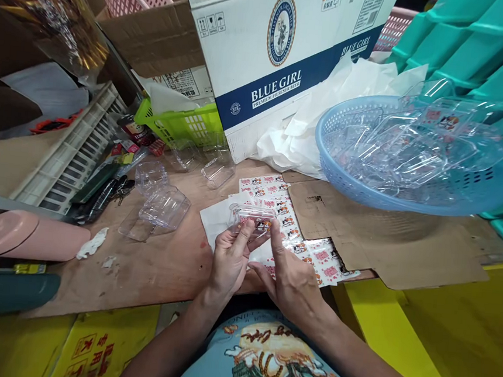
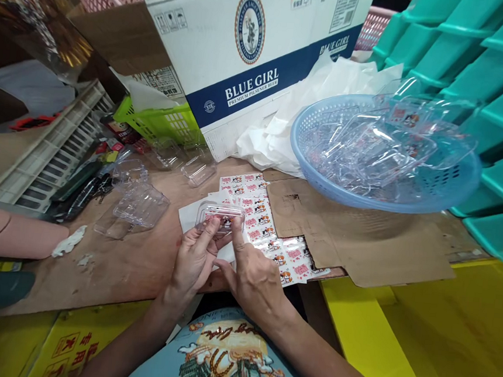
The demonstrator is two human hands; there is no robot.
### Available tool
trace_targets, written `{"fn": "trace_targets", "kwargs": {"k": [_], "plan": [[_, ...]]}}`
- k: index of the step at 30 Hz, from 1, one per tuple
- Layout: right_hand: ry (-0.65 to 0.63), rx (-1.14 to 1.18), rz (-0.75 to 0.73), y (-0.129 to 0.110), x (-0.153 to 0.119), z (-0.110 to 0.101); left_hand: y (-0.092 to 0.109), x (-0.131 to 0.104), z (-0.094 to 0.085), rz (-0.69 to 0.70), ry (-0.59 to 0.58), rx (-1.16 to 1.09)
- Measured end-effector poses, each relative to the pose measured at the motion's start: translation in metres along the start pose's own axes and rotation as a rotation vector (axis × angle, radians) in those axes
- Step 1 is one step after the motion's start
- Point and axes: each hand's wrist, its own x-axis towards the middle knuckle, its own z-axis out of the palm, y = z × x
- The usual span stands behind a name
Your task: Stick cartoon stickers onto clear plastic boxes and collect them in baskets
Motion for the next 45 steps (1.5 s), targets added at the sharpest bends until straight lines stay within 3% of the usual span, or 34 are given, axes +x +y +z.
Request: {"fn": "trace_targets", "kwargs": {"k": [2,5,8,11,13,15,17,18,19,21,24,26,28,30,33,36,38,41,45], "plan": [[-0.044,-0.132,-0.088,0.000,0.002,0.007,0.000,0.001,-0.001,-0.003,0.023,-0.023],[-0.102,-0.281,-0.042,0.007,0.007,0.006,0.004,0.002,-0.004,0.011,0.051,-0.059],[-0.013,-0.323,0.037,0.017,0.013,-0.005,0.008,-0.002,-0.005,0.004,0.014,-0.064],[0.108,-0.096,-0.030,0.020,0.022,-0.028,0.009,-0.008,-0.001,-0.098,-0.141,-0.007],[0.164,0.070,-0.101,0.024,0.029,-0.054,0.011,-0.004,-0.001,-0.128,-0.301,0.128],[0.331,0.023,-0.125,0.041,0.041,-0.090,0.017,0.013,-0.010,0.011,-0.339,0.402],[0.656,-0.266,-0.081,0.074,0.058,-0.133,0.028,0.041,-0.030,0.275,-0.195,0.802],[0.736,-0.397,-0.057,0.095,0.069,-0.155,0.034,0.056,-0.042,0.383,-0.098,1.027],[0.765,-0.487,-0.012,0.116,0.081,-0.176,0.039,0.071,-0.055,0.427,-0.033,1.230],[0.697,-0.591,0.124,0.150,0.104,-0.212,0.047,0.097,-0.076,0.414,0.023,1.498],[0.562,-0.679,0.195,0.159,0.124,-0.231,0.051,0.115,-0.091,0.355,-0.002,1.554],[0.591,-0.676,0.057,0.137,0.126,-0.213,0.050,0.113,-0.089,0.341,-0.059,1.498],[0.589,-0.495,-0.157,0.103,0.123,-0.175,0.050,0.103,-0.084,0.339,-0.103,1.449],[0.354,-0.198,-0.311,0.070,0.117,-0.128,0.049,0.094,-0.080,0.362,-0.079,1.440],[0.038,0.009,-0.321,0.045,0.118,-0.060,0.046,0.087,-0.082,0.405,0.052,1.446],[-0.066,0.076,-0.255,0.046,0.128,-0.012,0.043,0.084,-0.088,0.356,0.045,1.328],[-0.082,0.107,-0.231,0.051,0.136,0.006,0.043,0.081,-0.090,0.328,-0.014,1.243],[-0.132,0.169,-0.190,0.054,0.143,0.014,0.048,0.072,-0.086,0.292,-0.072,1.081],[-0.139,0.218,-0.135,0.057,0.142,0.002,0.058,0.058,-0.078,-0.083,-0.186,0.557]]}}
